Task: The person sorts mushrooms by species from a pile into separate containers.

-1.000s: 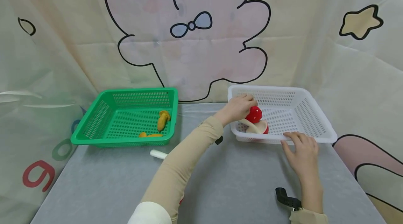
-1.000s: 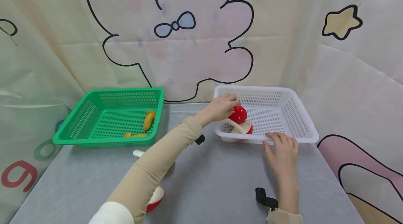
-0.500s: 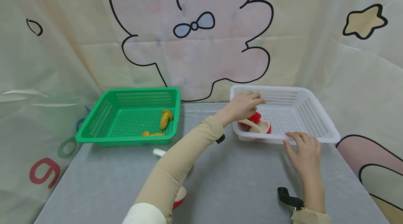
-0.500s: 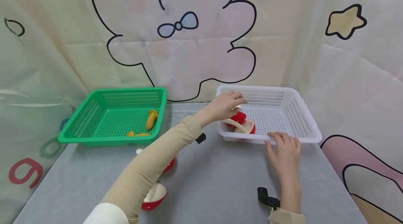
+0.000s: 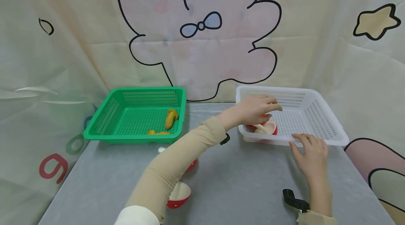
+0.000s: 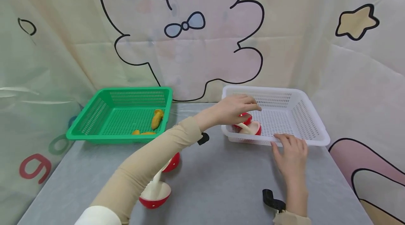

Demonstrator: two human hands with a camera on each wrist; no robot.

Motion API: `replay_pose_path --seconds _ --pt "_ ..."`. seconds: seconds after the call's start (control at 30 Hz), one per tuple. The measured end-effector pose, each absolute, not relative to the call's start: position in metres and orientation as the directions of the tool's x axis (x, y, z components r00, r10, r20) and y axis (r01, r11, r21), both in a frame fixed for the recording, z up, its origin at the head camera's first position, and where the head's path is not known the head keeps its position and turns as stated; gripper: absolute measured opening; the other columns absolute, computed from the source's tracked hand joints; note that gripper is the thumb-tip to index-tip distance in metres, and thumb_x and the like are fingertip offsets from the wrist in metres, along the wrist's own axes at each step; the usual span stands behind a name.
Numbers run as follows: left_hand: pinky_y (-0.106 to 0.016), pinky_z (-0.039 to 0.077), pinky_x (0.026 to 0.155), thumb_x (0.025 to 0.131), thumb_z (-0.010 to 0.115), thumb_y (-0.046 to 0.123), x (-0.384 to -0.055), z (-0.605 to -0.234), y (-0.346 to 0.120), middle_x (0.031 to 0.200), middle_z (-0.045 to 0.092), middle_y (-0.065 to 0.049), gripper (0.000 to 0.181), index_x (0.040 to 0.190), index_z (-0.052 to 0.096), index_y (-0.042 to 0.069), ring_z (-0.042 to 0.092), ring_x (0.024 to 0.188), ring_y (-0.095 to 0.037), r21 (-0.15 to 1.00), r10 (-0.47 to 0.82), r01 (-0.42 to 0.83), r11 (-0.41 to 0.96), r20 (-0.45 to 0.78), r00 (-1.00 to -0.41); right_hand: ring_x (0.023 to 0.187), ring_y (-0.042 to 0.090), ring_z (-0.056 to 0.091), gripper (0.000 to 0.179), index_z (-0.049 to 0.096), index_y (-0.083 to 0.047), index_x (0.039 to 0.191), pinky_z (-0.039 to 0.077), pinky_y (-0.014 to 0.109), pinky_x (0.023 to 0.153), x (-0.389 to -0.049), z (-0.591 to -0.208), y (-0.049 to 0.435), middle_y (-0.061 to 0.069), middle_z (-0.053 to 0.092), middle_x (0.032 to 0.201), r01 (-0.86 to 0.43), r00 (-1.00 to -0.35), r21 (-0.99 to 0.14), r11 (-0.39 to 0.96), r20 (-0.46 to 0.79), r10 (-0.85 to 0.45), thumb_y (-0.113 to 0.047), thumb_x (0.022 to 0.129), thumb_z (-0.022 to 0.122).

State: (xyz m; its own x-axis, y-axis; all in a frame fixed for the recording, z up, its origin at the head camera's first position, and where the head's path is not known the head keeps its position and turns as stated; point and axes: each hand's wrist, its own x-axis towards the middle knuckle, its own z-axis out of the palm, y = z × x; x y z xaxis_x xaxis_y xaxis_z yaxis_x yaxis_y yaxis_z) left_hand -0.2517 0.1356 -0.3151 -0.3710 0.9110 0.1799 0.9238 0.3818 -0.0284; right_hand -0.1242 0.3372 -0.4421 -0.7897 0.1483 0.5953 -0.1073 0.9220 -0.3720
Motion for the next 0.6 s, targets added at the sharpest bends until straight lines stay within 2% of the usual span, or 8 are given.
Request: replay_pose_path --seconds 0.07,0.37,0.6 --pt "-0.018 0.046 0.093 0.096 0.056 0.024 -0.245 -0.310 0.134 0.130 0.056 0.008 0.038 0.134 0.055 0.026 0.052 0.121 -0.008 -0.044 0.918 0.930 0.364 0.182 -0.351 0.105 0.045 0.049 0.027 0.066 -0.001 0.106 0.024 0.065 0.106 -0.124 -0.442 0.337 0.026 0.060 0.108 -0.100 -0.797 -0.376 0.921 0.585 0.152 -0.006 0.080 0.073" --pt "-0.019 0.048 0.084 0.097 0.051 0.028 -0.218 -0.306 0.122 0.128 0.057 0.008 0.035 0.132 0.056 0.027 0.055 0.112 -0.008 -0.149 0.948 0.951 0.270 0.214 -0.236 0.105 0.046 0.048 0.028 0.065 -0.001 0.106 0.024 0.066 0.106 -0.123 -0.440 0.337 0.026 0.059 0.109 -0.100 -0.802 -0.373 0.922 0.579 0.147 -0.006 0.080 0.072" --pt "-0.018 0.048 0.090 0.097 0.053 0.032 -0.199 -0.312 0.104 0.131 0.057 0.009 0.037 0.133 0.055 0.028 0.054 0.118 -0.007 -0.153 0.959 0.956 0.249 0.176 -0.221 0.107 0.046 0.048 0.027 0.065 -0.002 0.107 0.023 0.066 0.107 -0.123 -0.441 0.337 0.026 0.059 0.110 -0.087 -0.810 -0.377 0.922 0.566 0.155 -0.006 0.081 0.072"
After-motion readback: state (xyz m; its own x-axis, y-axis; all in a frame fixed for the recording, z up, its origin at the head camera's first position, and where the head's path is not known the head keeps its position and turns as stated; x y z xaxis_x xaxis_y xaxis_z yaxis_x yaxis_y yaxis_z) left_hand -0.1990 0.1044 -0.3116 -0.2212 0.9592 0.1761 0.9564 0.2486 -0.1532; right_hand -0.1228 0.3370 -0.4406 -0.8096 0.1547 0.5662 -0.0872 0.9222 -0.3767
